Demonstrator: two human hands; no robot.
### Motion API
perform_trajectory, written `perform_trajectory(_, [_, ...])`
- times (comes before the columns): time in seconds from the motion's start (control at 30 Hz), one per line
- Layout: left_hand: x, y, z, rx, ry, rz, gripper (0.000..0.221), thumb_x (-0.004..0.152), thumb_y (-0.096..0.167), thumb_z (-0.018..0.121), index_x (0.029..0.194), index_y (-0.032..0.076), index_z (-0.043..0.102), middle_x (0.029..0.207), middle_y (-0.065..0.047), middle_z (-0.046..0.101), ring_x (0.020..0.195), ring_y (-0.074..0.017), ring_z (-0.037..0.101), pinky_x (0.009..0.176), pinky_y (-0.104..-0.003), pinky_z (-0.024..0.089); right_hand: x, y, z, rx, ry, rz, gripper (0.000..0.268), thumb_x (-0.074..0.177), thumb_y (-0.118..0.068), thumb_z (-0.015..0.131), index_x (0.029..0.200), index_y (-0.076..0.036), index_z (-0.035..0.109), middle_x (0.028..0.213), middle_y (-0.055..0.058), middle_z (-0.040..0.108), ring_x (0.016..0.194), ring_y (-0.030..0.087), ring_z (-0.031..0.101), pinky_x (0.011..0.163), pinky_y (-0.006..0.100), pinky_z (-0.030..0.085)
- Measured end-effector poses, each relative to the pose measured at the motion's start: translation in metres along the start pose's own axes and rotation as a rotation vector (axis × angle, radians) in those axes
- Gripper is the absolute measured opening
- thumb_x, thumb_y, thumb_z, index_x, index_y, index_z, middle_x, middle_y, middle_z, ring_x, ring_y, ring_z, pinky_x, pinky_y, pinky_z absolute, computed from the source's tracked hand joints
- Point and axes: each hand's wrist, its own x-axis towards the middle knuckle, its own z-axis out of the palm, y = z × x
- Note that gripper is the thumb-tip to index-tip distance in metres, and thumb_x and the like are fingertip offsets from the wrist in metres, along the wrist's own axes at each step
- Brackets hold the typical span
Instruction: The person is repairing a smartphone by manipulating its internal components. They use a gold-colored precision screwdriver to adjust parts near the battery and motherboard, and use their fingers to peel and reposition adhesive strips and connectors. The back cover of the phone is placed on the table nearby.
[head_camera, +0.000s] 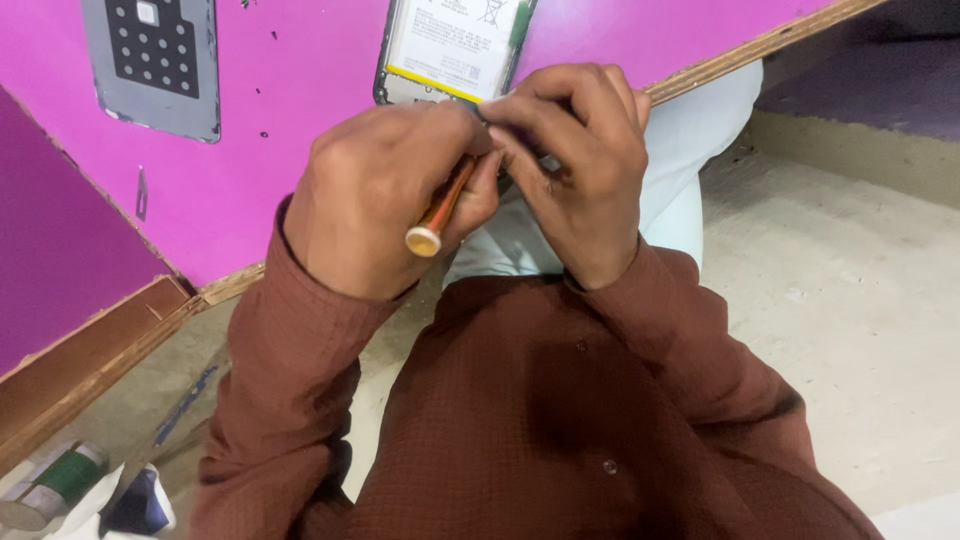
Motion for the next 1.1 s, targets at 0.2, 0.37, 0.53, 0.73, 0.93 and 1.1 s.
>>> perform_trajectory(0.2, [0.014, 0.003, -0.006, -0.009, -0.087, -0.041, 0.019, 0.102, 0.011, 0.076, 0.098, 0.002, 0.059, 0.08, -0.013, 0.061, 0.075, -0.0298, 0.064, 0.068, -0.041, 0.051, 0.001, 0.0, -0.003, 0.008, -0.022, 0.009, 0.02, 0.096, -0.013, 0.086, 0.112, -0.01, 0.075, 0.109, 0.0, 0.063, 0.102, 0.019, 0.058, 0.093, 0.034, 0.039])
perform_trajectory(0.37, [0.012, 0.007, -0.021, -0.006, -0.032, -0.021, 0.019, 0.099, 0.008, 0.077, 0.095, 0.0, 0.061, 0.08, -0.013, 0.064, 0.07, -0.0266, 0.065, 0.064, -0.037, 0.051, 0.003, 0.003, -0.004, 0.042, -0.028, 0.002, 0.028, 0.097, -0.022, 0.088, 0.117, -0.009, 0.074, 0.109, 0.001, 0.063, 0.104, 0.019, 0.059, 0.095, 0.036, 0.041])
perform_trajectory(0.53, [-0.011, 0.004, -0.013, -0.069, 0.138, -0.093, 0.016, 0.101, 0.008, 0.078, 0.103, 0.0, 0.065, 0.091, -0.012, 0.07, 0.076, -0.0201, 0.07, 0.066, -0.032, 0.054, 0.0, 0.01, -0.01, 0.021, -0.064, -0.066, 0.025, 0.102, -0.022, 0.085, 0.12, -0.009, 0.073, 0.111, 0.001, 0.063, 0.104, 0.018, 0.06, 0.094, 0.033, 0.044])
perform_trajectory(0.73, [-0.031, -0.01, 0.037, -0.087, 0.337, -0.037, 0.019, 0.105, 0.003, 0.076, 0.119, 0.0, 0.064, 0.109, -0.014, 0.071, 0.095, -0.0234, 0.074, 0.074, -0.03, 0.061, -0.011, 0.018, -0.003, -0.053, -0.023, -0.115, 0.035, 0.103, -0.025, 0.085, 0.13, -0.009, 0.07, 0.119, 0.002, 0.064, 0.107, 0.021, 0.06, 0.093, 0.034, 0.045])
perform_trajectory(0.93, [-0.039, -0.011, 0.047, 0.334, 0.285, 0.166, 0.03, 0.102, 0.013, 0.08, 0.128, 0.003, 0.068, 0.122, -0.014, 0.071, 0.1, -0.0266, 0.062, 0.085, -0.04, 0.052, -0.013, 0.035, -0.002, -0.254, -0.095, -0.276, 0.054, 0.105, -0.049, 0.07, 0.136, -0.006, 0.065, 0.142, 0.008, 0.058, 0.126, 0.029, 0.053, 0.11, 0.042, 0.043])
perform_trajectory(1.1, [-0.037, -0.014, 0.049, 0.473, 0.184, 0.197, 0.021, 0.106, 0.009, 0.071, 0.126, 0.004, 0.071, 0.129, -0.016, 0.069, 0.104, -0.0262, 0.063, 0.09, -0.042, 0.052, -0.017, 0.043, 0.0, -0.245, -0.127, -0.261, 0.064, 0.111, -0.055, 0.059, 0.147, -0.002, 0.059, 0.157, 0.01, 0.05, 0.136, 0.027, 0.049, 0.117, 0.041, 0.041])
